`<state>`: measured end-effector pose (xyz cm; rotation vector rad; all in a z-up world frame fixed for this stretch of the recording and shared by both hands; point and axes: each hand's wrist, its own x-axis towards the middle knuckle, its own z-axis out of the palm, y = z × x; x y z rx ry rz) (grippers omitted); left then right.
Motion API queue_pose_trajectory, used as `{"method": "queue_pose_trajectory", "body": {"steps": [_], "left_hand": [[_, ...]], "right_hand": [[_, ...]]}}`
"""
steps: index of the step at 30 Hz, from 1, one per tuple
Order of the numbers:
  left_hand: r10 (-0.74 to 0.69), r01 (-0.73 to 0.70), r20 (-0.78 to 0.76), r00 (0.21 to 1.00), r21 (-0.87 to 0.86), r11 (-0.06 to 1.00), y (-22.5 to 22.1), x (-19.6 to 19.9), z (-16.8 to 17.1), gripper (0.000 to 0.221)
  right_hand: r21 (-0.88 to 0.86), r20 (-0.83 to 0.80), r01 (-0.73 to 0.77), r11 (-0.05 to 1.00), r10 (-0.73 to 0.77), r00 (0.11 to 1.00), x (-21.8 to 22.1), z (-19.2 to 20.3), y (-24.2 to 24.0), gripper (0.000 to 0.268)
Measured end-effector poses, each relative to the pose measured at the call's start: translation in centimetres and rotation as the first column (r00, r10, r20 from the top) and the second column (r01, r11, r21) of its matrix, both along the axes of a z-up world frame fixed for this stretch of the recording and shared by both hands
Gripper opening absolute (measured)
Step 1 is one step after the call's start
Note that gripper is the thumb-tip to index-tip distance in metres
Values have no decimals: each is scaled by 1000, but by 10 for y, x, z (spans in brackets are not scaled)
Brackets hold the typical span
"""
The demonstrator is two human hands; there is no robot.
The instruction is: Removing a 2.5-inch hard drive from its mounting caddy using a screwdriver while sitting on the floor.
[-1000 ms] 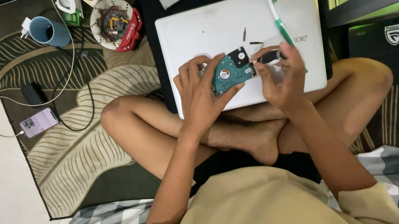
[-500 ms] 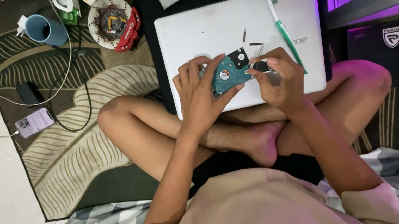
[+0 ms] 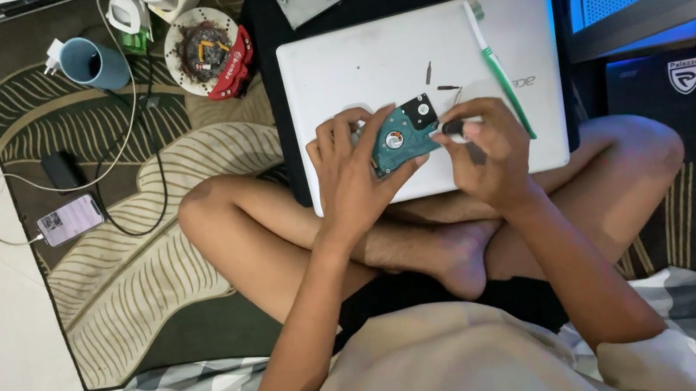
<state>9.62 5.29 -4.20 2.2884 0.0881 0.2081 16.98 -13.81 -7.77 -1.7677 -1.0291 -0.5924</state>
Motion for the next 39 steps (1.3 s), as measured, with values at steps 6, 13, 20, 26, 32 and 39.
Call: {"method": "queue_pose_trajectory", "body": {"steps": [6, 13, 20, 26, 32, 39], "left_hand": [[-20, 20, -5, 1000, 10, 1000, 0, 0, 2, 71], [-39, 39, 19, 999, 10, 999, 0, -2, -5, 69], [-23, 22, 16, 1000, 46, 999, -1, -2, 1, 67], [30, -30, -7, 1000, 36, 999, -3, -2, 5, 67], [33, -31, -42, 999, 56, 998, -4, -1, 8, 73], [36, -29, -74, 997, 95, 995, -5, 1, 7, 74]], "right_hand": [[5, -74, -36, 999, 37, 997, 2, -19, -4, 75], [69, -100, -86, 994, 92, 991, -3, 3, 2, 67], [21, -17, -19, 1000, 19, 1000, -2, 7, 3, 60], [25, -41, 27, 999, -26, 999, -2, -1, 2, 63], [22, -15, 38, 999, -38, 999, 5, -19, -4, 67], [-4, 4, 93, 996, -93, 996, 5, -27, -7, 66]]}}
